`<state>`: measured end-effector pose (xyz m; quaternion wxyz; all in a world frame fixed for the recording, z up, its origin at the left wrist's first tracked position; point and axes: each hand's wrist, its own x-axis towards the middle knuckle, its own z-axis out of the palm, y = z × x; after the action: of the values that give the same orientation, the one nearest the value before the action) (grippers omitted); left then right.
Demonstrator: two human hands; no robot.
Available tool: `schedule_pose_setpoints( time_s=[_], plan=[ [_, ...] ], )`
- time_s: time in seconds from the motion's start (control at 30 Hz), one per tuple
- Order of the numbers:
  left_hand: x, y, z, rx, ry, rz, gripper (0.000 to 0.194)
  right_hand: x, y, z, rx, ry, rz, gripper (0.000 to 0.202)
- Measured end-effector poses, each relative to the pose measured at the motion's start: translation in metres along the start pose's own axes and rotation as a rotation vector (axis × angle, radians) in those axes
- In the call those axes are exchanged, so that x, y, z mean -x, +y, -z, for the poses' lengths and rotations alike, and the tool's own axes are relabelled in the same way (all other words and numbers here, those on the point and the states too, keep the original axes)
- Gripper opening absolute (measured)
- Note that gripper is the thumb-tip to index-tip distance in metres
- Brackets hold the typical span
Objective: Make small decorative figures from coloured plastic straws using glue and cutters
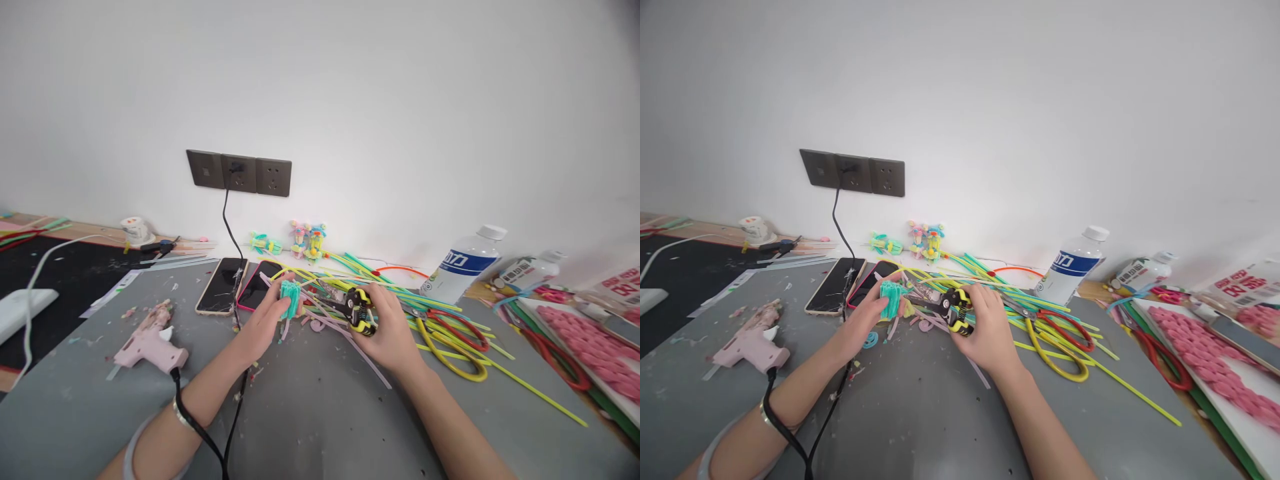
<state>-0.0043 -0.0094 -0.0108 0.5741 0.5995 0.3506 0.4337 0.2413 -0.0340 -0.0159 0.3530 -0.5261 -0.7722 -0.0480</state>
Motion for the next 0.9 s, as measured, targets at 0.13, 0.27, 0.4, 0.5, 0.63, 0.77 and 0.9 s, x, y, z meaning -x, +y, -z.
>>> schedule_pose_setpoints(
  time_s=[0.13, 0.27, 0.4, 0.5, 0.63, 0.77, 0.9],
  plan=[
    [-0.002, 0.005, -0.001, -0.082, -0.060, -0.058, 0.028, -0.001, 0.000, 0.000, 0.001, -0.009, 0.003, 0.040],
    [-0.006, 0.008, -0.001, -0.075, -0.037, -0.068, 0.026, 0.000, 0.000, -0.001, 0.003, -0.026, 0.006, 0.038],
    [-0.008, 0.009, 0.000, -0.110, 0.044, -0.077, 0.027, 0.000, -0.001, 0.000, 0.001, -0.028, 0.005, 0.038],
    [-0.008, 0.011, -0.001, -0.129, 0.061, -0.054, 0.027, 0.000, -0.001, 0.000, 0.014, -0.031, 0.012, 0.039],
    [-0.008, 0.011, 0.000, -0.119, 0.079, -0.034, 0.034, -0.001, -0.001, -0.001, 0.036, -0.044, 0.041, 0.038],
    [-0.010, 0.007, 0.002, -0.095, 0.096, -0.037, 0.048, -0.001, -0.001, -0.003, 0.042, -0.050, 0.039, 0.035],
    [-0.010, 0.005, 0.002, -0.137, 0.136, -0.072, 0.048, -0.001, 0.000, -0.004, 0.045, -0.055, 0.028, 0.037]
  ],
)
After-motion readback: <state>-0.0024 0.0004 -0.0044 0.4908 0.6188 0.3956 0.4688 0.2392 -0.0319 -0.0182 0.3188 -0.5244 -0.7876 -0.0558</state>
